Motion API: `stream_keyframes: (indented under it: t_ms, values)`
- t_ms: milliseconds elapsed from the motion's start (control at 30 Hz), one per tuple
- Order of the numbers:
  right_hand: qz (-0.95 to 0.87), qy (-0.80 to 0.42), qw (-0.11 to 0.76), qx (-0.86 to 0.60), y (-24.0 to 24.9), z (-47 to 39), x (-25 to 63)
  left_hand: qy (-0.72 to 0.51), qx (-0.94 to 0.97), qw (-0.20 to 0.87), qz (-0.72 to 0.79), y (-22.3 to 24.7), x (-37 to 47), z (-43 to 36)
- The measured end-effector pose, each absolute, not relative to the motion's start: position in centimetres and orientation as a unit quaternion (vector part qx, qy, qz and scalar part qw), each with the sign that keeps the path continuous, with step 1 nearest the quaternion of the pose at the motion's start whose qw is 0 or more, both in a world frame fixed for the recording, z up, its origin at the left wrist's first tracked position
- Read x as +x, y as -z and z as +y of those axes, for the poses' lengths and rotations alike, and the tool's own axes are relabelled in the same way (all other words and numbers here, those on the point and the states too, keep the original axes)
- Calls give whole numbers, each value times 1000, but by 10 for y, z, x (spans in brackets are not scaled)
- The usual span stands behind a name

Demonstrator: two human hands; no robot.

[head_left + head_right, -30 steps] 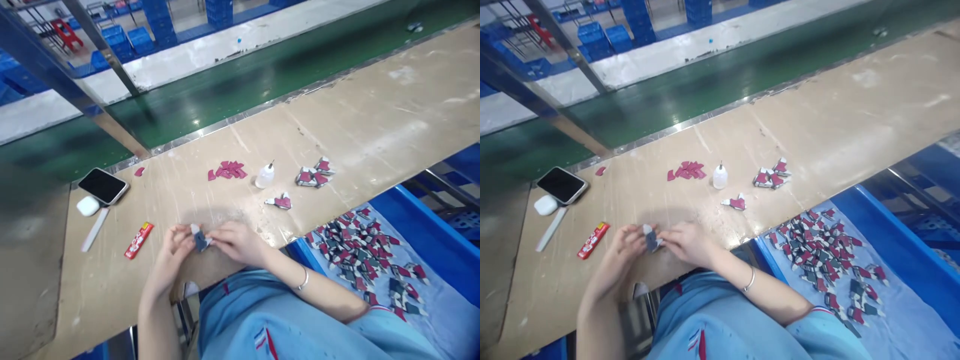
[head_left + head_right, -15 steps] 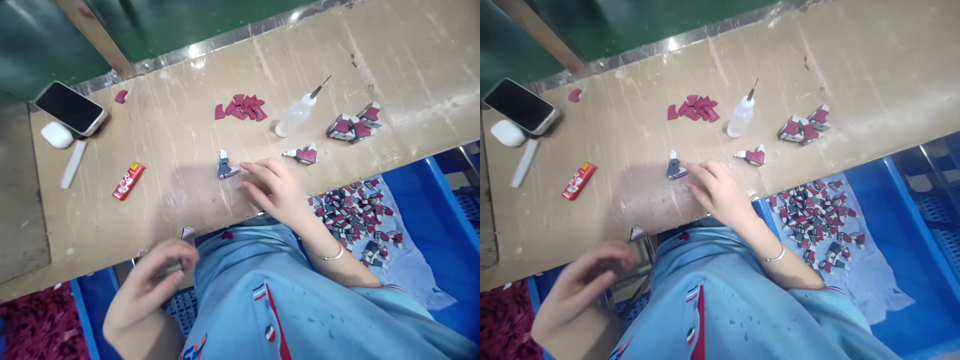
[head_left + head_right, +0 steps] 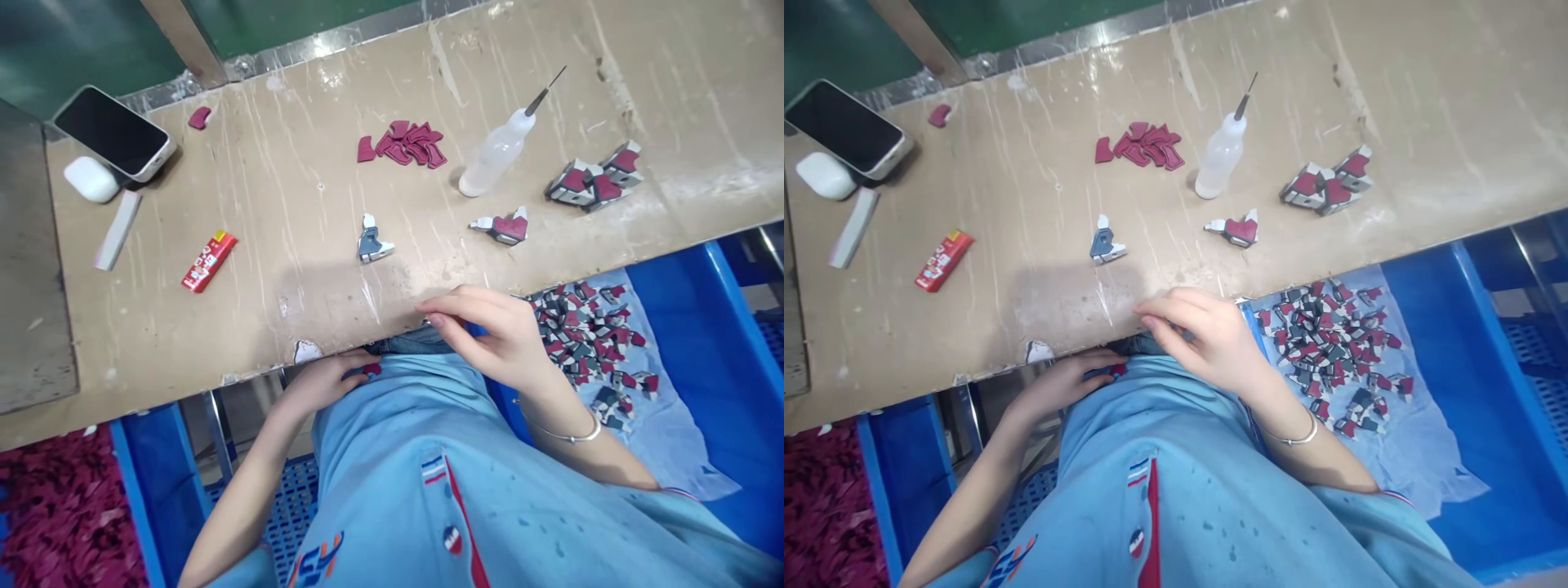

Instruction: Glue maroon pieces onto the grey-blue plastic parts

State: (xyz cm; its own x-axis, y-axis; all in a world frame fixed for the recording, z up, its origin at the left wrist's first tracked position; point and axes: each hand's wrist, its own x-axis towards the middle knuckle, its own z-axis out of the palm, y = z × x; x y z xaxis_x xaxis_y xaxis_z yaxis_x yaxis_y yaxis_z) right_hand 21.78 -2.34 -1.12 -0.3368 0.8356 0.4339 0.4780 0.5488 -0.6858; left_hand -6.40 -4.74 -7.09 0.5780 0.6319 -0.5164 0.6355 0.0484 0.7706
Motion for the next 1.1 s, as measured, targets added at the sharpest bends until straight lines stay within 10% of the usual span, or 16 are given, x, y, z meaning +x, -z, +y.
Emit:
stream_keyframes:
  t_ms: [433,767,1100]
  values:
    - [-770,-237,413,-425,11,-8,222,-71,676,562,472,20,-70,-68]
    - [-794,-220,393,-408,19,32,209,-257,753,116,594,-9,-65,8]
    - [-792,-239,383,-411,22,43,211,-172,775,150,589,-11,-80,9]
